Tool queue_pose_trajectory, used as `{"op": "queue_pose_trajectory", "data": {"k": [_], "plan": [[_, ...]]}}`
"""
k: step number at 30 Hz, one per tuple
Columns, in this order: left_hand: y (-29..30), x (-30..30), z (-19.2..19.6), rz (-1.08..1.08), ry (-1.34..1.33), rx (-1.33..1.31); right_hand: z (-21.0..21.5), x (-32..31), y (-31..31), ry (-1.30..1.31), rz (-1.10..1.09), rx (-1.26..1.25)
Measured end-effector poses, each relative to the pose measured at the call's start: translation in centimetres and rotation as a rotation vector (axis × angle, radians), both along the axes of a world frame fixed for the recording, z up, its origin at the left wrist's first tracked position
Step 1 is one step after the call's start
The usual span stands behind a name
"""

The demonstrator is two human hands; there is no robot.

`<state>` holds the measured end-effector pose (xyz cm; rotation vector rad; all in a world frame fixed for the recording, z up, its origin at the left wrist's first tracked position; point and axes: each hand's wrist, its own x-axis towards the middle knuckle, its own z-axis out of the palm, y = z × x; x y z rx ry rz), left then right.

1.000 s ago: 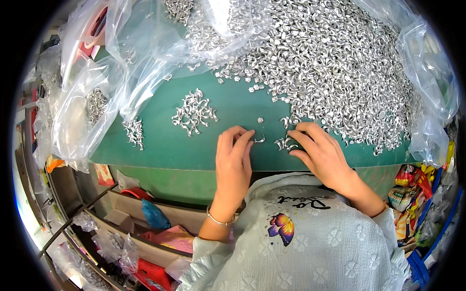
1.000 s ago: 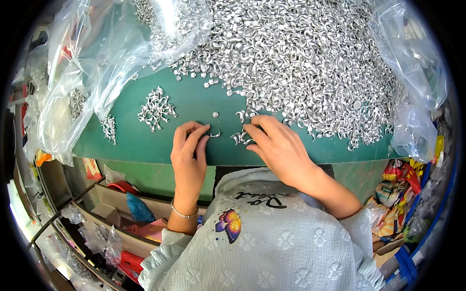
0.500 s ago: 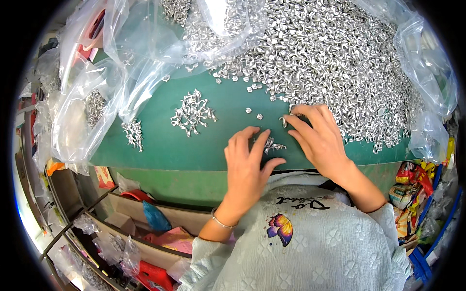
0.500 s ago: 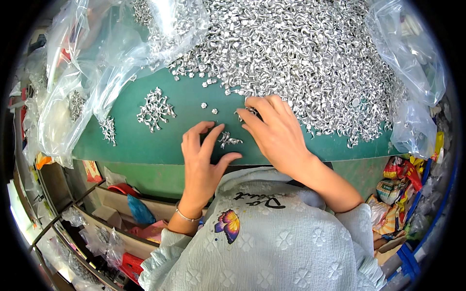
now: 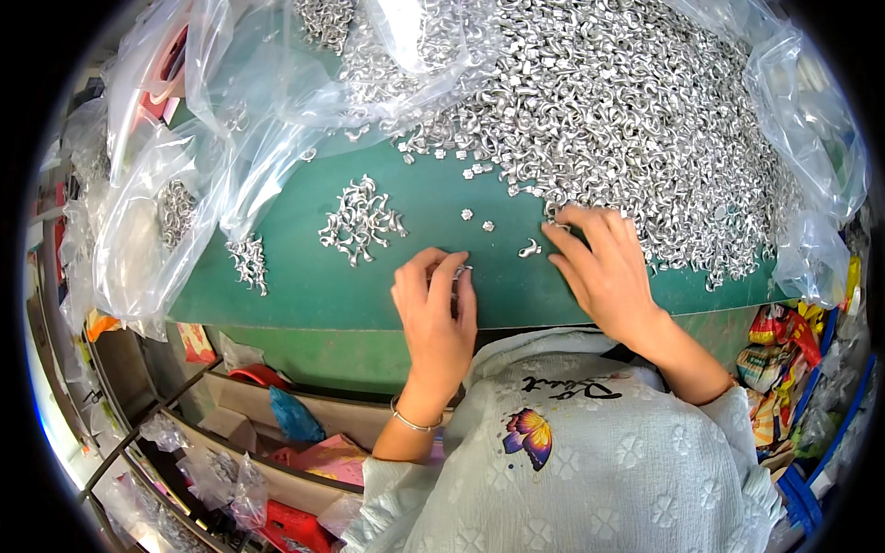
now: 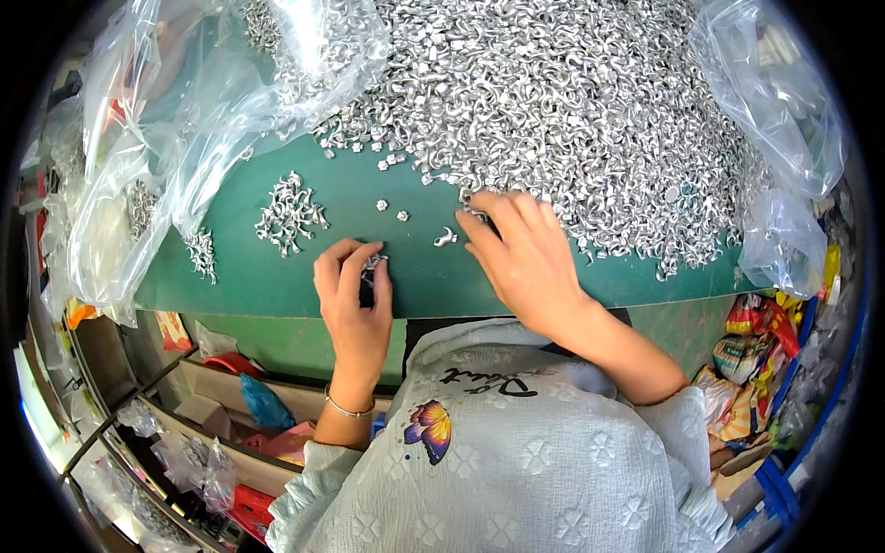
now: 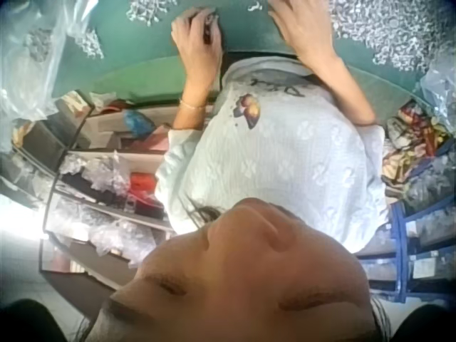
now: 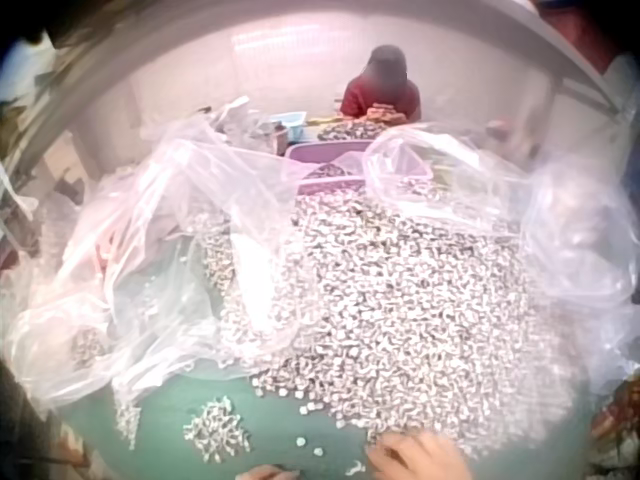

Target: The person sorts small metal clover-shaped components by hand on a green workbench, picking them up from a pile and placing them into separate groups.

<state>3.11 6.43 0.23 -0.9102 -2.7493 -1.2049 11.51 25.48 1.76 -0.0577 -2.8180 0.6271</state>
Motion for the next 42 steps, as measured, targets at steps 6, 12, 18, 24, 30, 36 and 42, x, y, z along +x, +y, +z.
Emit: {"op": "queue_pose_trajectory", "data": {"k": [6, 12, 18, 24, 30, 36, 42], "plan": [[-0.6, -0.7, -0.1, 0.096, 0.104, -0.037, 0.1, 1.8, 1.1, 0.043, -0.031, 0.032], [-0.4, -1.4, -0.2, 0.13, 0.136, -0.088, 0.0, -0.1, 0.2, -0.094, -0.021, 0.089], [-0.1, -0.6, 0.3, 0.071, 0.115, -0.035, -0.6, 2.8, 2.7, 0.054, 0.009, 0.136], [3.1, -0.4, 0.4, -0.052, 0.088, -0.071, 0.4, -1.0, 0.3, 0.02, -0.153, 0.091], [2.6, -0.9, 0.0, -0.061, 0.098, -0.085, 0.3, -0.2, 0.3, -0.027, -0.03, 0.134], [3.9, -1.0, 0.6, -0.085, 0.126, -0.103, -0.1, -2.6, -0.1, 0.037, -0.097, 0.083], [2.4, -1.3, 0.2, -0.077, 0.11, -0.058, 0.0, -1.0, 0.6, 0.001, -0.046, 0.107]]}}
